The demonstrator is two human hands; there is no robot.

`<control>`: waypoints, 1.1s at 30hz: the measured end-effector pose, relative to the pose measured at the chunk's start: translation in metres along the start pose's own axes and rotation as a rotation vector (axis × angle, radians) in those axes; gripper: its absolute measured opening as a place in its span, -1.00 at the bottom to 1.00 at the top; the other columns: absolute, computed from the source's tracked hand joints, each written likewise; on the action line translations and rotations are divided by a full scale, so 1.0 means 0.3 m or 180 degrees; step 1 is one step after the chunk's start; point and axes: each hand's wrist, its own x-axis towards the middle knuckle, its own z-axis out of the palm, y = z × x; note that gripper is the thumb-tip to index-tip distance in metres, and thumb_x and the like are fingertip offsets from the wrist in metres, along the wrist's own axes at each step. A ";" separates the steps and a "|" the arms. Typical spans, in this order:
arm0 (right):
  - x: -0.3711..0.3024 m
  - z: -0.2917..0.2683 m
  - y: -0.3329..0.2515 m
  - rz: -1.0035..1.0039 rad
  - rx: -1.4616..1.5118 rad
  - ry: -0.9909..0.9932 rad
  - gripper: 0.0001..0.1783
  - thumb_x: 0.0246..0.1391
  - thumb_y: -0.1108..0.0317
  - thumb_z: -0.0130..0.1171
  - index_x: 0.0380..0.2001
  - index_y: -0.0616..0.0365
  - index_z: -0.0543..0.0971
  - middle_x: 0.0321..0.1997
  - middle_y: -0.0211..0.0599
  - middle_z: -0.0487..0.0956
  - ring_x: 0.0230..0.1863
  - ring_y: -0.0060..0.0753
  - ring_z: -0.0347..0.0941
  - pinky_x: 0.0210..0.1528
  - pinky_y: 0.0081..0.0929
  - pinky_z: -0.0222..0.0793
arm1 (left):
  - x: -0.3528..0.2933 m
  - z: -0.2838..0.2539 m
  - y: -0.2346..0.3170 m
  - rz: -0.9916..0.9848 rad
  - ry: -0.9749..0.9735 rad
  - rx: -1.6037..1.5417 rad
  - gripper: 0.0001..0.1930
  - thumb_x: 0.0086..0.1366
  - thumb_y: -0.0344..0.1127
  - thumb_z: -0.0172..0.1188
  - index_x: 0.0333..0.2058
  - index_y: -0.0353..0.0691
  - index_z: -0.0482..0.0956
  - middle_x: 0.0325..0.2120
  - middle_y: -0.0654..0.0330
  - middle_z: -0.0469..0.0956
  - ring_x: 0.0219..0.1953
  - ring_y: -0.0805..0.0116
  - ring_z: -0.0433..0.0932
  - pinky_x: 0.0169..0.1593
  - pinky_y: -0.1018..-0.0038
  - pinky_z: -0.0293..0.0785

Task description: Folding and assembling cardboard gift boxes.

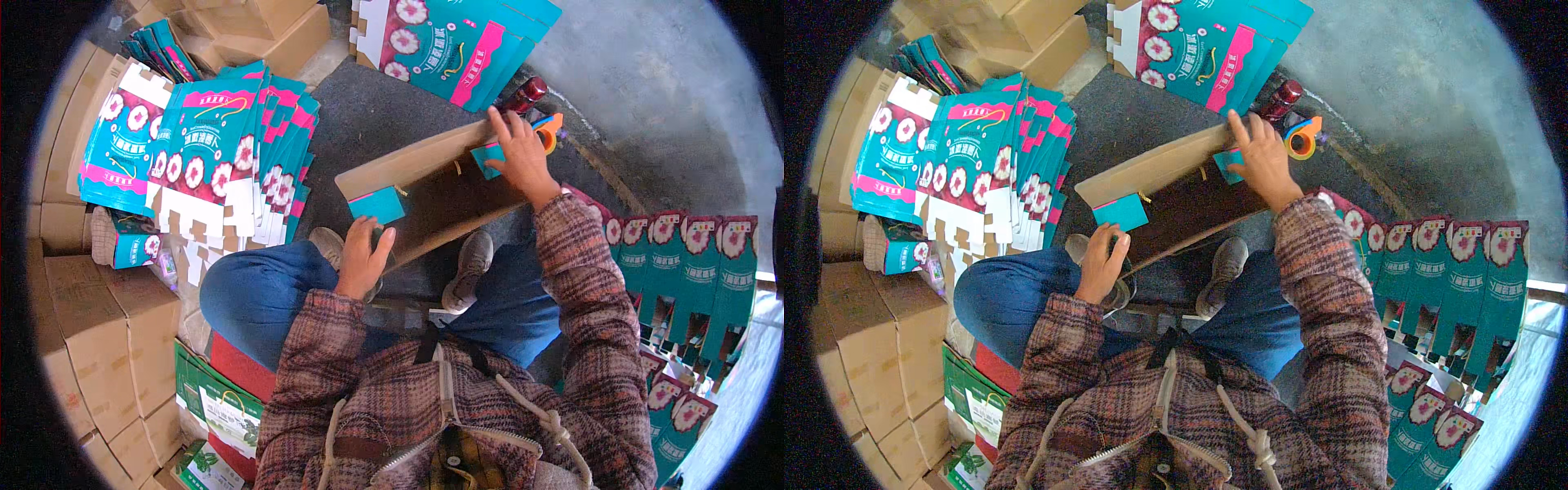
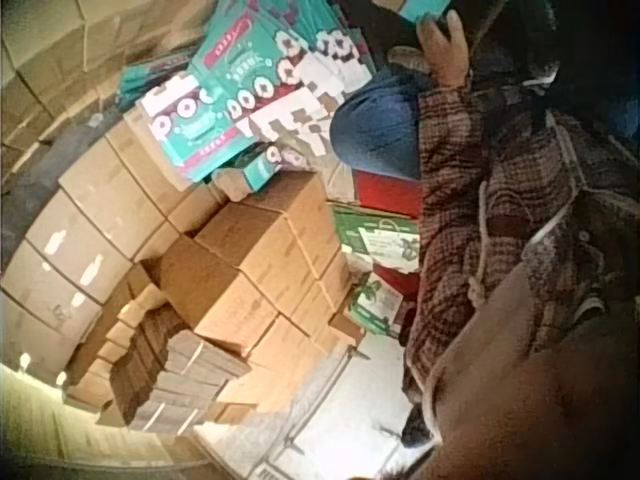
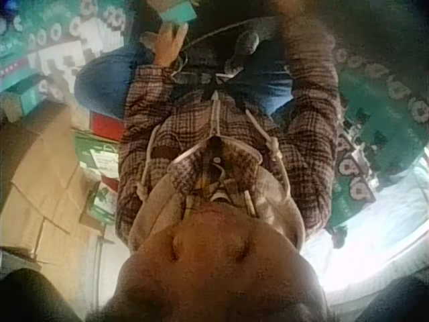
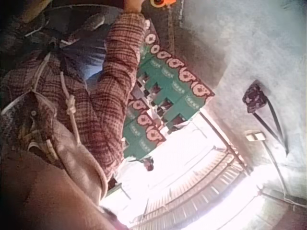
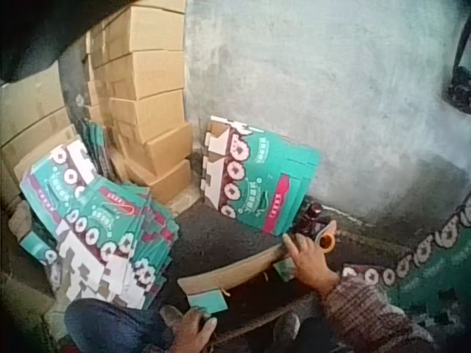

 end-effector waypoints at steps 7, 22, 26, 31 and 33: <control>0.004 0.040 0.014 -0.0550 -0.0194 -0.0459 -0.41 -0.38 0.15 0.44 -0.22 0.18 0.50 0.04 -0.08 0.43 0.12 -0.09 0.33 0.13 -0.24 0.28 | -0.018 -0.016 0.023 0.0040 0.0192 -0.0382 -0.57 0.33 -0.04 0.04 -0.15 -0.38 0.45 -0.09 -0.16 0.45 0.09 -0.10 0.35 0.15 0.17 0.24; -0.074 0.120 0.052 -0.0727 0.0350 -0.1462 -0.38 0.05 -0.04 0.13 0.03 0.23 0.43 0.17 -0.02 0.33 0.15 0.10 0.29 0.15 -0.12 0.29 | -0.062 -0.011 -0.139 -0.1229 0.0597 -0.2147 -0.47 0.43 0.02 -0.14 0.10 -0.34 0.33 0.02 0.08 0.40 0.08 0.28 0.36 0.16 0.41 0.22; -0.079 0.132 0.106 -0.0715 0.0326 -0.1107 -0.52 0.04 0.12 0.15 -0.05 0.22 0.48 -0.01 -0.03 0.45 0.04 0.04 0.39 0.04 -0.14 0.37 | -0.034 0.047 -0.082 -0.0898 0.0187 -0.1203 -0.41 0.36 -0.02 0.02 0.18 -0.36 0.22 0.07 0.00 0.36 0.12 0.17 0.34 0.17 0.32 0.22; -0.073 0.068 0.173 0.0613 0.0577 0.0047 -0.50 0.08 0.01 0.11 -0.17 0.29 0.54 -0.20 0.07 0.54 -0.13 0.05 0.50 -0.06 -0.16 0.42 | -0.023 0.073 -0.166 -0.0654 -0.0005 -0.0598 -0.37 0.29 0.02 0.11 0.12 -0.39 0.27 0.00 -0.05 0.43 0.04 0.14 0.41 0.13 0.30 0.27; -0.088 0.047 0.265 0.0997 0.1288 -0.1450 -0.27 0.10 -0.23 0.00 -0.13 0.36 0.52 -0.14 0.15 0.55 -0.11 0.09 0.51 -0.08 -0.16 0.41 | -0.013 0.113 -0.191 -0.0525 0.0057 -0.0631 -0.40 0.28 0.01 0.10 0.09 -0.38 0.29 -0.04 -0.08 0.45 0.00 0.10 0.44 0.09 0.28 0.30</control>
